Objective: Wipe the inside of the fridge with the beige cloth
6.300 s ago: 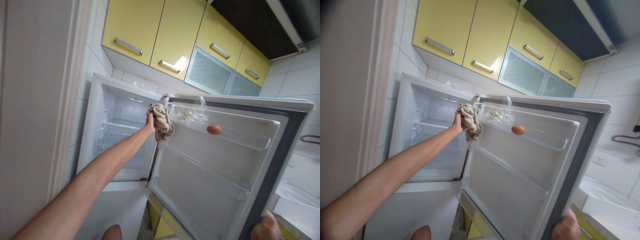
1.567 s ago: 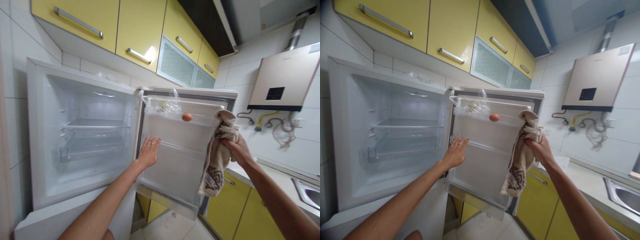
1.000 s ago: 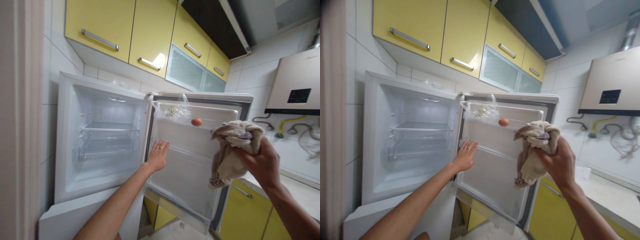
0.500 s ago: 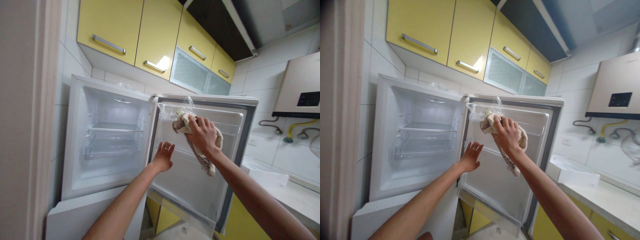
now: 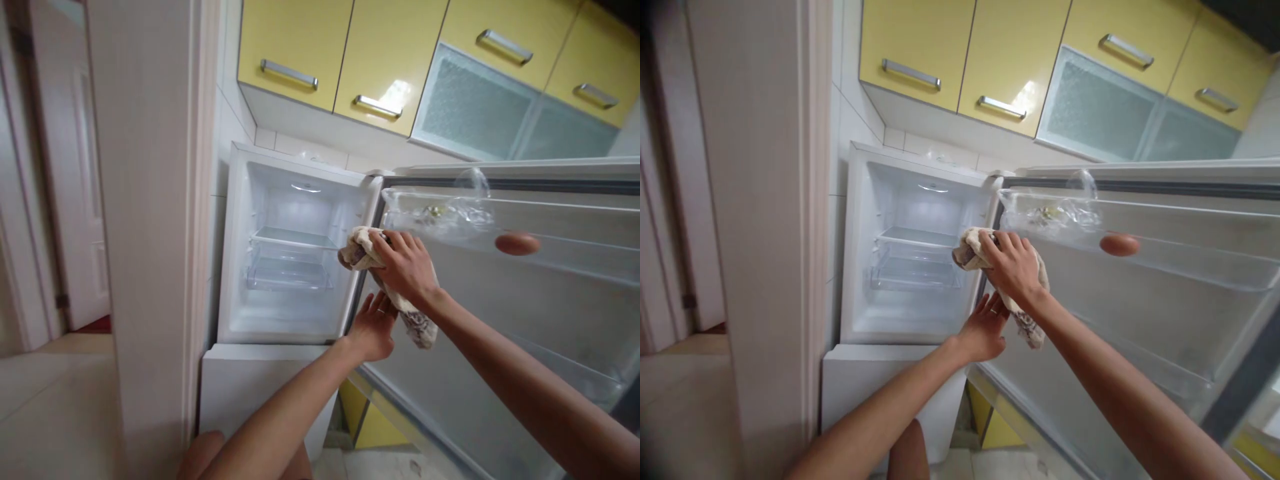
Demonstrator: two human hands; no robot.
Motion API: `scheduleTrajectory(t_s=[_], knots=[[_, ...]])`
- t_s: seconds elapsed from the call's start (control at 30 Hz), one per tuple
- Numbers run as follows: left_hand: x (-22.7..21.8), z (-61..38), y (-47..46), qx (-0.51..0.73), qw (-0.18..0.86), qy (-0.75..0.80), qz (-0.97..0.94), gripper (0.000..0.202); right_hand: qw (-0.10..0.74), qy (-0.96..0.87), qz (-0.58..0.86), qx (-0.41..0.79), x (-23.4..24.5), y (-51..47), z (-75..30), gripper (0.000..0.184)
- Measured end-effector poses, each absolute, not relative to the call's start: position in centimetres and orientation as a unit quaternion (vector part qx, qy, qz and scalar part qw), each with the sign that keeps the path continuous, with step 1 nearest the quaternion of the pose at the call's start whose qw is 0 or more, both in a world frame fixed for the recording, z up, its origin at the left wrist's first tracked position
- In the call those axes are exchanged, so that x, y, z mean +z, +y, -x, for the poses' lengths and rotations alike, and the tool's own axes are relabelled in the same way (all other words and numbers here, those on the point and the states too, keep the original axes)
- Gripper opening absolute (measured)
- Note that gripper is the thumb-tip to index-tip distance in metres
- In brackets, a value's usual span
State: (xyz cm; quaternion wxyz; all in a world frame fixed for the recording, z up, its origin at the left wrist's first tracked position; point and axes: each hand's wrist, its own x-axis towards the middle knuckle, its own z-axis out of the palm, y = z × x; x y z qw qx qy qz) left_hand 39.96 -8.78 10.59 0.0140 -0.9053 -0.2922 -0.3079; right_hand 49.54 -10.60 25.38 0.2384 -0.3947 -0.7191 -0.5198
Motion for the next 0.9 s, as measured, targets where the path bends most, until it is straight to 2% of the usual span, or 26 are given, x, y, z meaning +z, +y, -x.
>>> scheduleTrajectory(t_s=[0.17, 0.27, 0.4, 0.5, 0.7, 0.9], knots=[[3.0, -34.8, -9.4, -0.310, -0.081, -0.329, 0.888, 0.099, 0.267, -0.754, 0.364, -0.478, 22.0, -10.5, -47.2, 0.065], [-1.3, -31.4, -9.9, -0.301, -0.134, -0.381, 0.864, 0.096, 0.280, -0.782, 0.344, -0.438, 20.1, -9.7, -45.4, 0.064], [-5.0, -26.5, -10.5, -0.329, -0.179, -0.476, 0.796, 0.081, 0.290, -0.818, 0.337, -0.364, 17.6, -7.3, -43.1, 0.064], [-6.1, -22.4, -10.2, -0.380, -0.183, -0.533, 0.733, 0.073, 0.300, -0.836, 0.352, -0.294, 15.2, -5.0, -41.7, 0.063], [-5.2, -14.2, -8.4, -0.510, -0.109, -0.631, 0.574, 0.052, 0.298, -0.863, 0.382, -0.143, 8.6, -0.8, -39.7, 0.059], [-3.9, -7.9, -7.7, -0.506, -0.075, -0.700, 0.497, 0.045, 0.297, -0.860, 0.416, -0.011, 2.6, 3.0, -36.8, 0.057]])
